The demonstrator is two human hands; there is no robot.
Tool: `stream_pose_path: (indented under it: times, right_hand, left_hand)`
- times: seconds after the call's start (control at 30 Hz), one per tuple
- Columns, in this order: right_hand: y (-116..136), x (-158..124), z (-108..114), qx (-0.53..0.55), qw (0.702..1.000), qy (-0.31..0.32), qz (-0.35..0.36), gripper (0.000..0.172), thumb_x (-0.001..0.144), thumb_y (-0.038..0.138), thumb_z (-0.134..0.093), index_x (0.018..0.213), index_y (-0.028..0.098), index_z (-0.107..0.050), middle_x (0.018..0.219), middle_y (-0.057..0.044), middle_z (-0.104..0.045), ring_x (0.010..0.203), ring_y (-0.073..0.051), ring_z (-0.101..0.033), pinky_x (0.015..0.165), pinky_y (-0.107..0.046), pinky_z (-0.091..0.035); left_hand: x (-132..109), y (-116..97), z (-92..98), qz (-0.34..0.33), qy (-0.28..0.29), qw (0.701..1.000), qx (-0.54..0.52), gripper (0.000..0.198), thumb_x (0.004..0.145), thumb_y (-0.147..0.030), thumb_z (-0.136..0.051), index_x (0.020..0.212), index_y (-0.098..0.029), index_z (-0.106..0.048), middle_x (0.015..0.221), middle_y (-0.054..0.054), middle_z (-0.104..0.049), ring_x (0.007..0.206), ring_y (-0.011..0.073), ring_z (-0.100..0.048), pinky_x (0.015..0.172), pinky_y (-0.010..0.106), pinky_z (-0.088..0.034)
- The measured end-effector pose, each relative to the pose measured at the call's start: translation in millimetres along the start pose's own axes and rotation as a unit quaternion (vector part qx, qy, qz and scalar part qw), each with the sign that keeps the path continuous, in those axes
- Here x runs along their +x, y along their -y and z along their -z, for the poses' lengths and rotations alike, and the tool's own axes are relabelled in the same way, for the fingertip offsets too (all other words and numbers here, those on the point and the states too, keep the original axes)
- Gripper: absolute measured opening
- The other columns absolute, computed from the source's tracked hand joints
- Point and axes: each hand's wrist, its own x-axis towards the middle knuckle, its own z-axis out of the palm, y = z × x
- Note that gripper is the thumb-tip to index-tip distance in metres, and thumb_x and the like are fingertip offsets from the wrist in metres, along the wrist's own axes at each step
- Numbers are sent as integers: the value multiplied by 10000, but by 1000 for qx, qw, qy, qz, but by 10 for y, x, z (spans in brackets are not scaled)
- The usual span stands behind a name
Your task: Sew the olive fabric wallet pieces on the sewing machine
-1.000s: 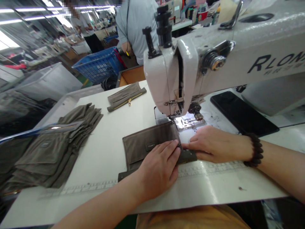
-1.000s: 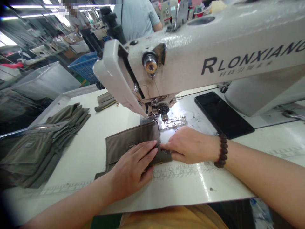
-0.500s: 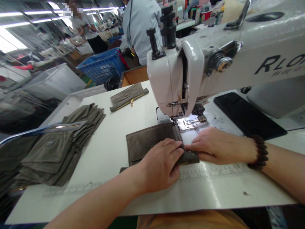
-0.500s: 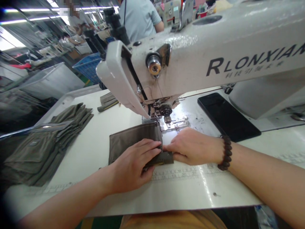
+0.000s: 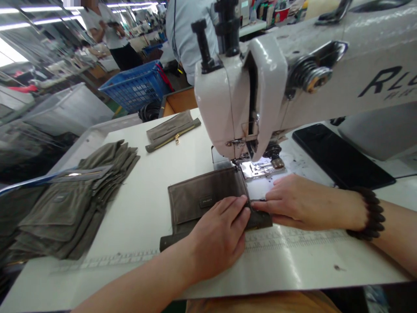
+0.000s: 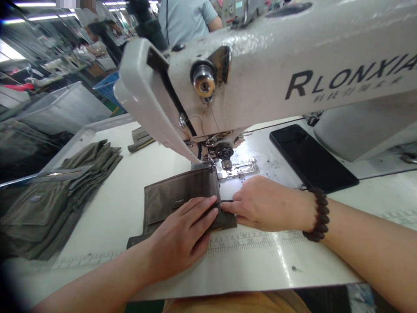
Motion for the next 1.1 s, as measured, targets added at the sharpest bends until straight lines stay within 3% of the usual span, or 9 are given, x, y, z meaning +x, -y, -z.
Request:
stream_pose_path:
  times: [0.23, 0.7, 0.9, 1.1]
  right_hand:
    - [18, 12, -5, 3, 1000, 11, -17, 233, 830, 262, -503, 1038, 188, -579, 678, 2, -616, 539, -145, -483, 503, -296, -209]
    - [90, -59, 108, 60, 998, -3, 10, 216, 792, 222, -551, 1001, 173, -571, 713, -17, -612, 672, -170, -543, 606, -297, -313]
    - [112, -3, 56, 19, 1000, 2, -3, 82, 828, 225, -537, 866, 174, -590, 636, -3, -592, 563, -155, -506, 538, -307, -249]
    - [97, 10, -43, -15, 998, -57, -21, 129, 870, 183, -445, 812, 179, -561, 603, 14, -572, 511, -145, -463, 502, -313, -181]
  left_hand:
    - [-5, -3, 0, 0, -12, 1000, -7, 327, 814, -166, -407, 1055, -8, -561, 1152, 195, -554, 1020, 276, -523, 866, 420, -490]
    - [63, -5, 58, -16, 44, 998, 33, 346, 818, -185, -414, 1088, -14, -547, 1200, 167, -540, 1041, 244, -512, 886, 378, -446]
    - [94, 53, 35, -20, 30, 999, 39, 342, 807, -182, -423, 1066, -11, -566, 1193, 166, -547, 1033, 251, -518, 902, 361, -438]
    - [139, 152, 20, -19, 32, 999, 25, 344, 796, -162, -416, 1064, -1, -559, 1193, 177, -543, 1056, 249, -507, 903, 377, -443]
